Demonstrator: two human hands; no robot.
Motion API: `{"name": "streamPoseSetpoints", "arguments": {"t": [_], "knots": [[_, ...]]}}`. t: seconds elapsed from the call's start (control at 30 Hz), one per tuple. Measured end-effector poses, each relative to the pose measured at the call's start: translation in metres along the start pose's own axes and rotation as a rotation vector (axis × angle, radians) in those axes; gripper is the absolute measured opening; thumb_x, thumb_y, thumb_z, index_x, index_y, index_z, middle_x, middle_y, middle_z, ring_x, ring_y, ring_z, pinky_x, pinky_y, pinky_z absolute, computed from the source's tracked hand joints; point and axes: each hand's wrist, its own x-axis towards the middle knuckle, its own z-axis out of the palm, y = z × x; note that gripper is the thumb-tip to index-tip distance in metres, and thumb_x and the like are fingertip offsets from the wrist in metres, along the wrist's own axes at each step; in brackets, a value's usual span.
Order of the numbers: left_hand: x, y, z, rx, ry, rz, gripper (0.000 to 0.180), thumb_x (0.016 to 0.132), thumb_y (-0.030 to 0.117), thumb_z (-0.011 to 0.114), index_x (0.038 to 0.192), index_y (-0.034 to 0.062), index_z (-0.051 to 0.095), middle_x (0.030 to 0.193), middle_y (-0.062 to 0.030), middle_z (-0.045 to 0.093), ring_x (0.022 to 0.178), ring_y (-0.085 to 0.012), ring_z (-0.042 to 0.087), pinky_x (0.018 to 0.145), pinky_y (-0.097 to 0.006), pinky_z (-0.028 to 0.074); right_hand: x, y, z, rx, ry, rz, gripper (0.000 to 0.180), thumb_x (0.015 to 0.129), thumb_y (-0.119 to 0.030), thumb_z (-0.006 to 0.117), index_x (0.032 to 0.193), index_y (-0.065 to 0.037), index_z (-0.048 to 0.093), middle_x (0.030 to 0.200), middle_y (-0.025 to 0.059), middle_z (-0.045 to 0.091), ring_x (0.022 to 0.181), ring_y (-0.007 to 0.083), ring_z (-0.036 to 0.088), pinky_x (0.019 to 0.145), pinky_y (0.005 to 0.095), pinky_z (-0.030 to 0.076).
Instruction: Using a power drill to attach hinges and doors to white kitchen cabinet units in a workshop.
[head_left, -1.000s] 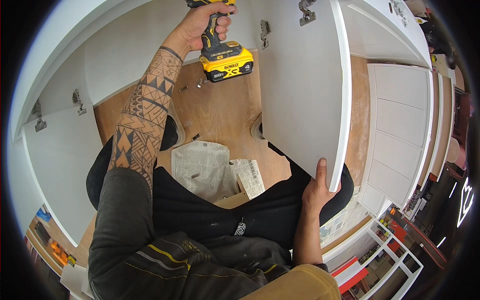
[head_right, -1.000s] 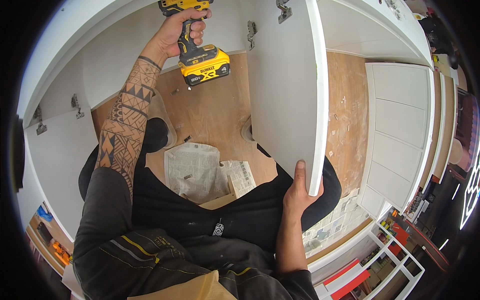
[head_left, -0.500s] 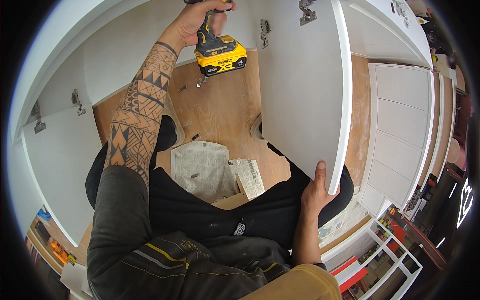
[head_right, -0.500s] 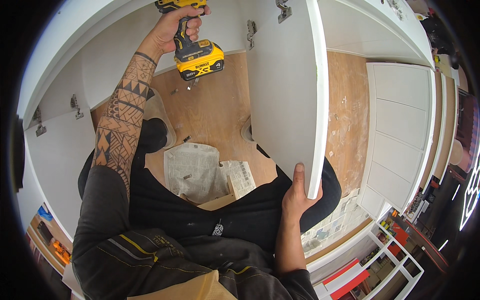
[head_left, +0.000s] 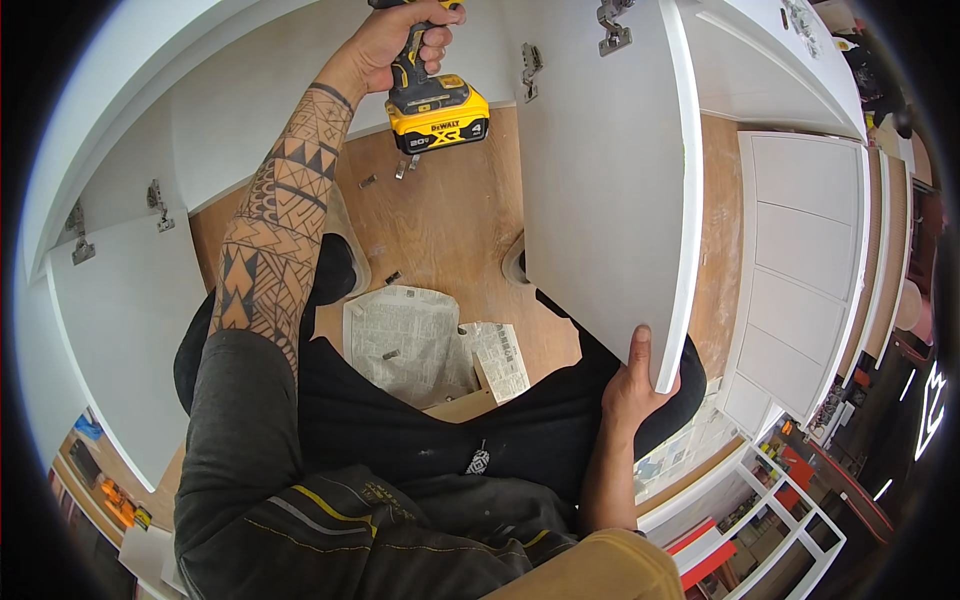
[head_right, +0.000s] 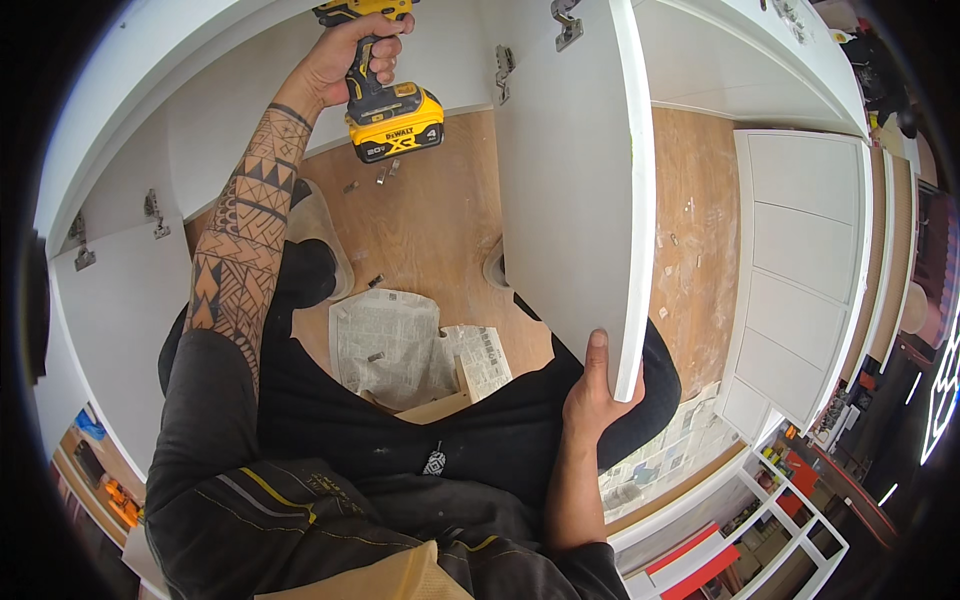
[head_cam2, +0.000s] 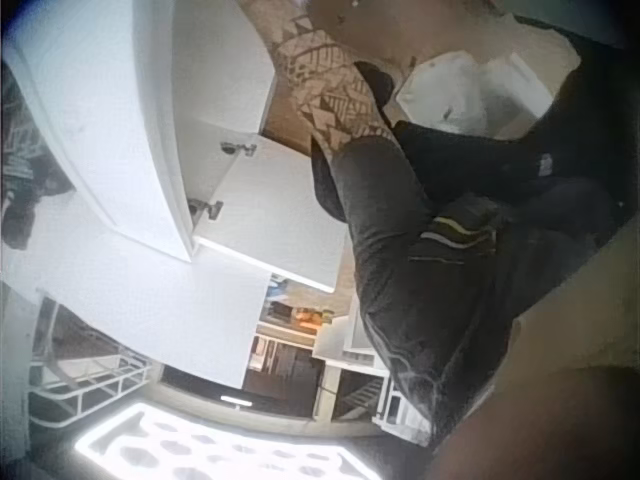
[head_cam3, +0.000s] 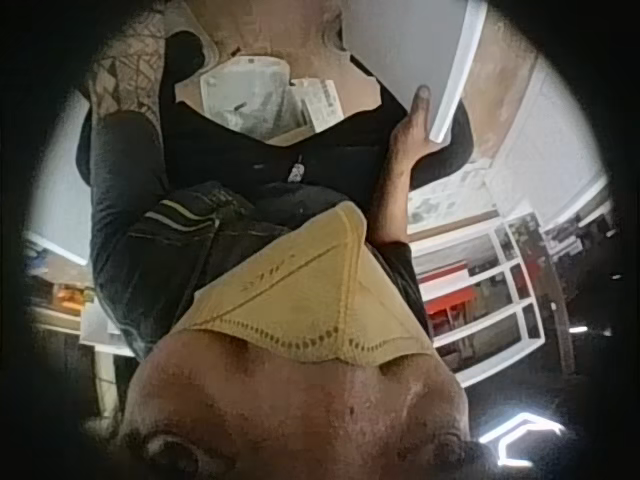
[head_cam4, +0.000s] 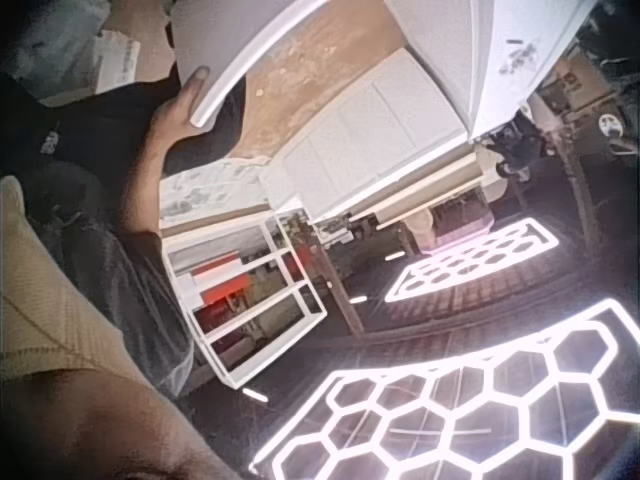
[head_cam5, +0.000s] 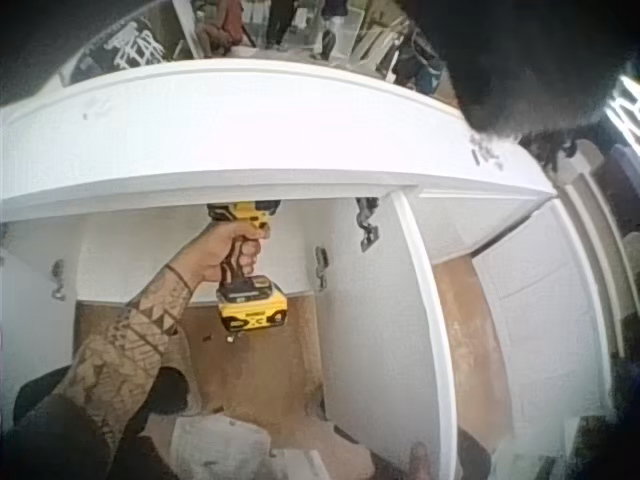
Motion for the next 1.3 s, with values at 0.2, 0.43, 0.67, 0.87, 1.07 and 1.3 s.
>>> {"name": "streamPoseSetpoints", "arguments": {"t": [0.2,0.43,0.67,0.87,1.07,1.3], "knots": [[-0.002,-0.004,0.000,-0.006,0.011,0.023,0.028,0.100,0.028,0.068,0.117,0.0060,0.067,0.065,0.0094,0.053,0.057,-0.0024,0.052,0.058,-0.021,0.049,0.004,-0.009,0.006,-0.009,0.019,-0.012,0.031,0.098,-0.013,0.077,0.117,0.011,0.069,0.105,0.0136,0.074,0.093,0.0185,0.069,0.085,0.0313,0.054],[-0.004,-0.002,0.010,-0.050,0.066,0.048,0.047,0.102,0.039,0.066,0.132,0.0018,0.066,0.067,0.0071,0.054,0.058,-0.0033,0.054,0.057,-0.021,0.051,-0.001,-0.012,0.001,-0.029,-0.021,-0.014,0.033,0.097,-0.011,0.079,0.120,0.009,0.068,0.108,0.0131,0.073,0.095,0.0192,0.069,0.089,0.0327,0.055],[-0.004,0.000,0.012,-0.021,0.118,0.046,0.040,0.100,0.039,0.069,0.116,0.0021,0.069,0.066,0.0068,0.053,0.056,-0.0039,0.053,0.056,-0.022,0.050,0.000,-0.009,-0.003,-0.035,-0.036,-0.008,0.033,0.097,-0.011,0.079,0.120,0.009,0.068,0.107,0.0125,0.073,0.096,0.0185,0.069,0.089,0.0321,0.054],[-0.005,0.005,0.017,-0.014,0.139,0.017,0.032,0.099,0.038,0.071,0.102,0.0066,0.066,0.062,0.0080,0.050,0.055,-0.0032,0.052,0.053,-0.022,0.048,0.002,-0.010,-0.001,-0.047,-0.036,0.011,0.032,0.097,-0.011,0.079,0.120,0.009,0.068,0.107,0.0128,0.073,0.096,0.0187,0.069,0.090,0.0322,0.054],[-0.008,0.009,0.019,-0.024,0.152,0.006,0.031,0.099,0.038,0.071,0.101,0.0074,0.065,0.062,0.0085,0.050,0.053,-0.0031,0.050,0.053,-0.023,0.047,0.000,-0.013,0.002,-0.035,-0.003,-0.036,0.032,0.097,-0.016,0.080,0.113,0.010,0.071,0.102,0.0117,0.075,0.090,0.0164,0.067,0.085,0.0304,0.052],[-0.007,0.007,0.017,-0.121,0.123,-0.056,0.032,0.099,0.039,0.072,0.102,0.0073,0.064,0.062,0.0090,0.050,0.052,-0.0026,0.049,0.053,-0.022,0.046,0.000,-0.017,0.005,-0.023,-0.005,-0.038,0.031,0.097,-0.016,0.079,0.113,0.010,0.071,0.101,0.0118,0.075,0.089,0.0163,0.067,0.084,0.0300,0.052]]}}
